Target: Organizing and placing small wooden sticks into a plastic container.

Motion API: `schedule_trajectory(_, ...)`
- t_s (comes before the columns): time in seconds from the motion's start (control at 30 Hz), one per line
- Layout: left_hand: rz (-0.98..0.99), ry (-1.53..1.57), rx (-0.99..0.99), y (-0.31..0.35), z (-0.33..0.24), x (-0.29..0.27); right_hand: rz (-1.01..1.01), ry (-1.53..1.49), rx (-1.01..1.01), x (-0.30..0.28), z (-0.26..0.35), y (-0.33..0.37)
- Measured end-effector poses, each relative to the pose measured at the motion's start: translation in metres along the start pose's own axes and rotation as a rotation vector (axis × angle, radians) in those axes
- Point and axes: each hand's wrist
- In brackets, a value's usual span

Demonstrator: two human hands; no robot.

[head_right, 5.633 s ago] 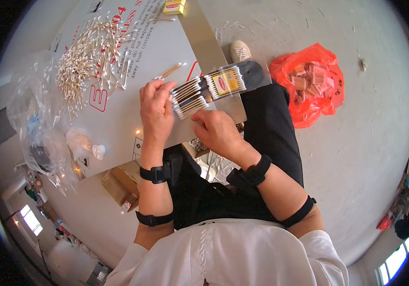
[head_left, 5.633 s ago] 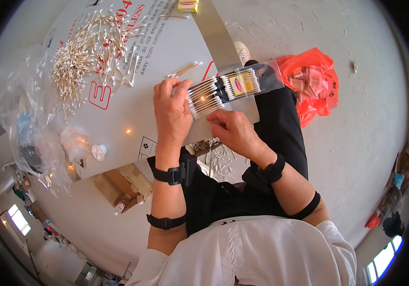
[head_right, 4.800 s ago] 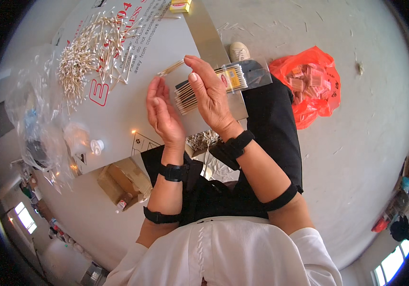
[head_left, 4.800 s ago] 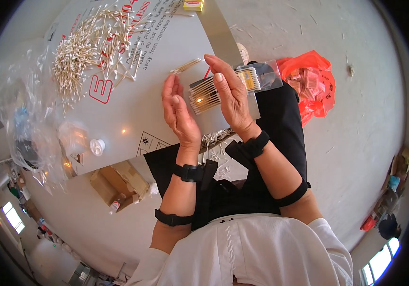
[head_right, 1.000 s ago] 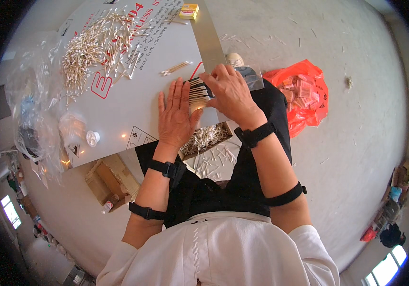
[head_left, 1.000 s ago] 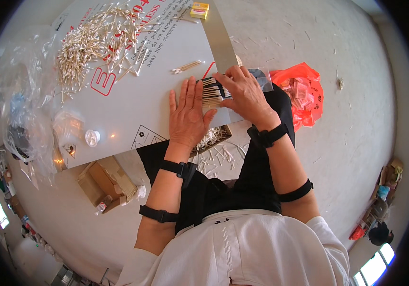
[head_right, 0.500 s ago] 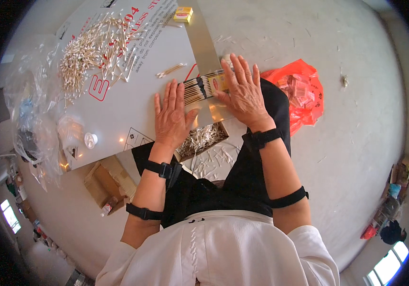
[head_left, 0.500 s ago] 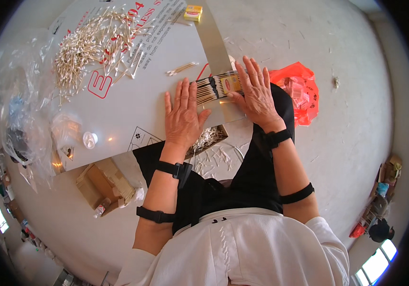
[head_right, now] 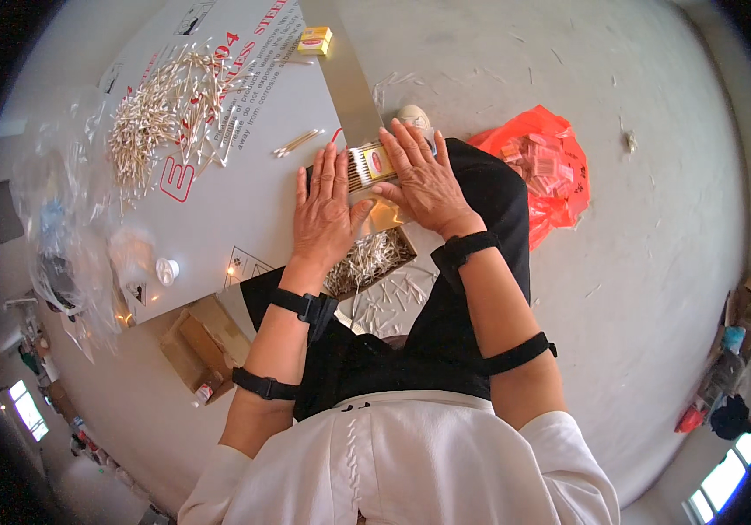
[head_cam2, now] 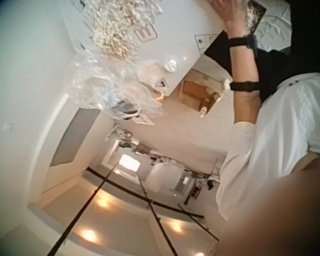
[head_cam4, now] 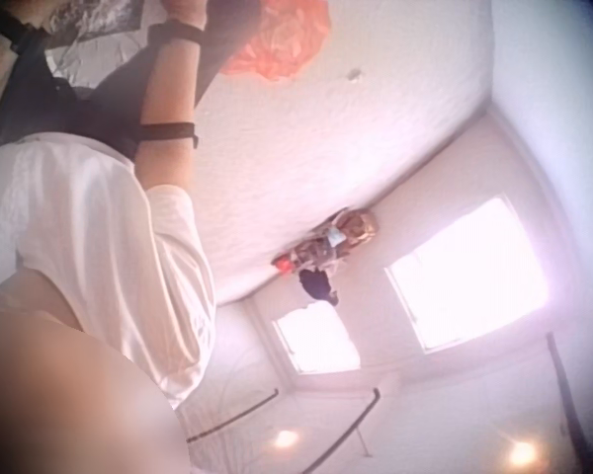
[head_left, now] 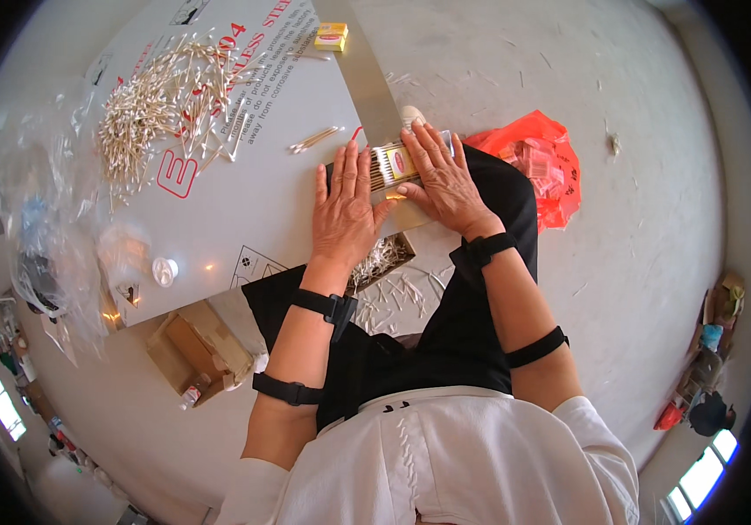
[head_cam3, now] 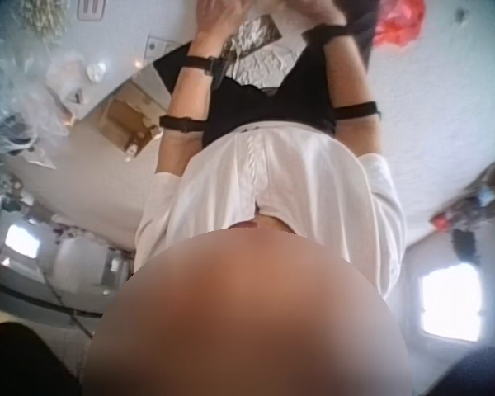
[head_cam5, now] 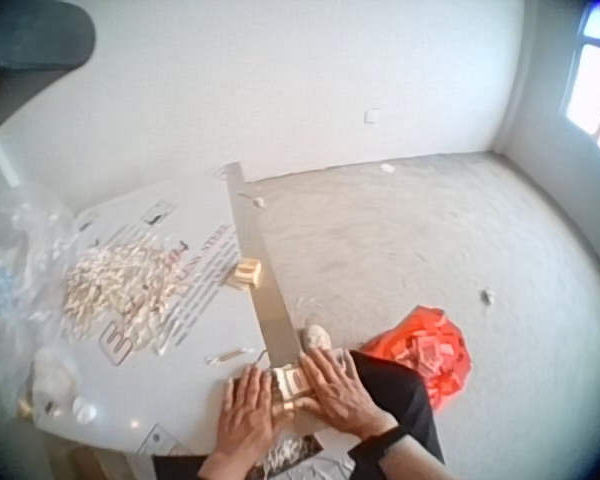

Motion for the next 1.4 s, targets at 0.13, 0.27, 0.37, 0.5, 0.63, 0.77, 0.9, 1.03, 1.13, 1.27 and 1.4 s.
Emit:
schedule_trajectory(0.13,-0.029,0.034,0.006,-0.008,-0.009,0.001,-0.011,-0.006,-0.011,-0.002,-0.002,0.001)
schedule_trajectory(0.27,-0.03,-0.003,0.016,-0.006,-0.002,0.003,-0.09,-0.031,0.03,-0.001,0.006,0.0)
schedule_trajectory(0.37,-0.027,-0.004,0.035,-0.011,-0.007,0.002,-0.694,-0.629,0.404,0.025,-0.005,0.009)
schedule_trajectory(0.5,-0.065,0.153,0.008,-0.008,-0.002,0.001,-0.595,-1.783,0.561,0.034,-0.001,0.009)
schedule_trajectory(0.63,-0.479,0.688,-0.092,-0.02,-0.008,0.009,-0.604,-2.209,0.52,0.026,-0.008,-0.017)
schedule_trajectory(0.77,-0.472,0.862,-0.128,-0.031,-0.019,0.014,-0.555,-2.211,0.59,0.018,0.008,-0.026)
schedule_trajectory(0.9,-0.475,1.046,-0.083,-0.04,-0.025,0.018,-0.602,-2.119,0.603,0.024,0.007,-0.031)
schedule_trajectory(1.03,-0.529,0.96,-0.152,-0.045,-0.014,0.015,-0.628,-2.04,0.605,0.023,0.006,-0.036)
schedule_trajectory(1.13,-0.37,0.684,-0.246,-0.065,-0.001,-0.01,-0.615,-2.055,0.643,0.022,0.007,-0.034)
schedule_trajectory(1.27,-0.09,0.189,-0.122,-0.092,0.002,-0.032,-0.616,-2.127,0.629,0.018,0.01,-0.035)
schedule_trajectory(1.4,-0.055,0.063,-0.01,-0.092,0.005,-0.032,-0.617,-2.129,0.63,0.021,0.009,-0.037)
Point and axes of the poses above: each hand's wrist, its own y-axis away from the middle knuckle, its own x-axis out of the palm, z = x × y, and after that the axes turned 7 degrees about z, right-handed
